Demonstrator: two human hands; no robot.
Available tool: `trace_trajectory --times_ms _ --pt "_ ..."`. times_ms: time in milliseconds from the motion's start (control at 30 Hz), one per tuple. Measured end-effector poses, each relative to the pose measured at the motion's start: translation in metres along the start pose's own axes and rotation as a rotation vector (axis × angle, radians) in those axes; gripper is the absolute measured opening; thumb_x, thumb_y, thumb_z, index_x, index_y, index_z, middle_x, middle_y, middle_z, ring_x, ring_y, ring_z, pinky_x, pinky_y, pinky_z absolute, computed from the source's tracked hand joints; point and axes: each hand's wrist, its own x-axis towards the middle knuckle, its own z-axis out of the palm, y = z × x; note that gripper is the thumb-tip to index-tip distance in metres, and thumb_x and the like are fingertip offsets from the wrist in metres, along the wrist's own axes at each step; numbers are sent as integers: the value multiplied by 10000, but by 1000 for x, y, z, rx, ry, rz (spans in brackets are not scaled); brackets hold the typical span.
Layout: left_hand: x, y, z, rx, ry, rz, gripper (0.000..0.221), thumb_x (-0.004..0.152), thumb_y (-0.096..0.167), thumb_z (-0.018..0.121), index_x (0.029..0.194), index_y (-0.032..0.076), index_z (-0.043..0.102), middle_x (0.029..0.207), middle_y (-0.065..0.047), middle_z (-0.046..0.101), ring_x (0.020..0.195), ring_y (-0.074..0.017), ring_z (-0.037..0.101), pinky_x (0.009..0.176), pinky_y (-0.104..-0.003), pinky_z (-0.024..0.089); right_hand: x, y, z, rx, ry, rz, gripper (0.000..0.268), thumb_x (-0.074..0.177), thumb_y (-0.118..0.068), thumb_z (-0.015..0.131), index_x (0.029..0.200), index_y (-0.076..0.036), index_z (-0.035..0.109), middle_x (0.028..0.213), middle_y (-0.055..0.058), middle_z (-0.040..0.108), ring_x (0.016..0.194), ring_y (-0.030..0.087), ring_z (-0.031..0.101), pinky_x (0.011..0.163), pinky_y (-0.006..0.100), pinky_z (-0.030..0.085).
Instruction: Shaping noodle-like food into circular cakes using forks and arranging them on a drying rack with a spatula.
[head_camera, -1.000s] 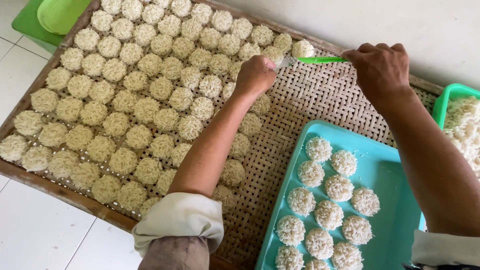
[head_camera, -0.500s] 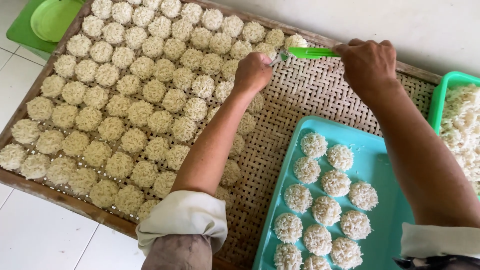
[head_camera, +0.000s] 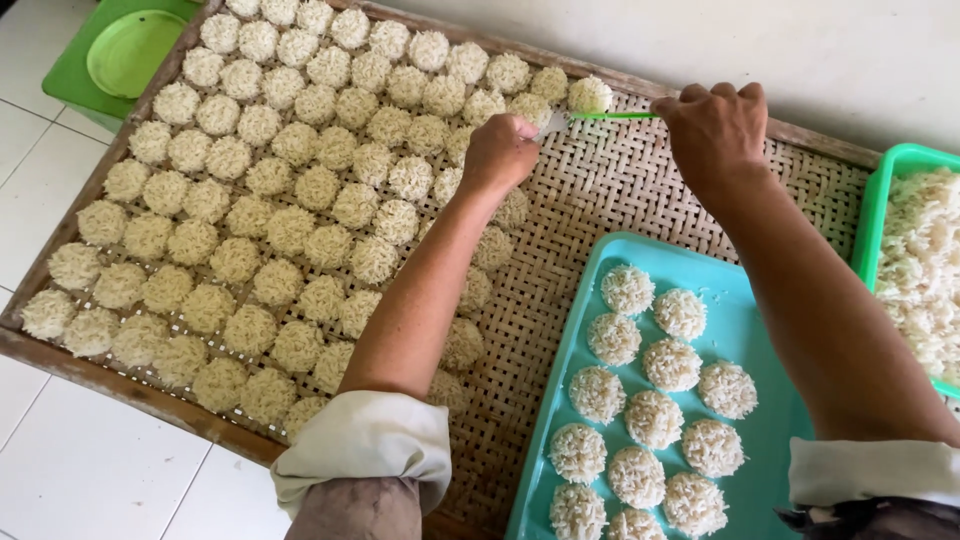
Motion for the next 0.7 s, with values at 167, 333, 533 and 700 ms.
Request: trace_trajectory --times_ms 167,333,533,700 --pt "-15 5 -7 11 -41 30 374 866 -57 525 1184 20 708 1294 -184 687 1199 -267 678 1018 -344 554 -33 29 -30 221 -19 37 358 1099 -193 535 1412 -255 699 1160 21 772 651 223 674 636 408 557" --pt "-73 28 -22 -21 -85 179 376 865 -9 547 1204 50 697 1341 -134 671 1255 -242 640 1039 -358 511 -150 103 -84 630 -61 23 440 995 -94 699 1399 70 638 1204 297 740 753 445 738 597 547 607" --pt "-138 32 -4 -59 -168 309 328 960 11 562 1264 50 680 1033 -125 749 446 -55 443 312 -184 319 -287 144 -67 552 -423 229 411 965 -220 703 1359 -110 663 926 132 793 532 257 751 456 367 615" --pt "-169 28 32 -51 -163 298 345 975 68 605 1317 73 647 734 -13 627 437 -57 416 294 -201 285 -317 113 -69 330 -524 160 339 1003 -476 511 1278 -348 663 1253 -112 742 976 186 785 868 374 671"
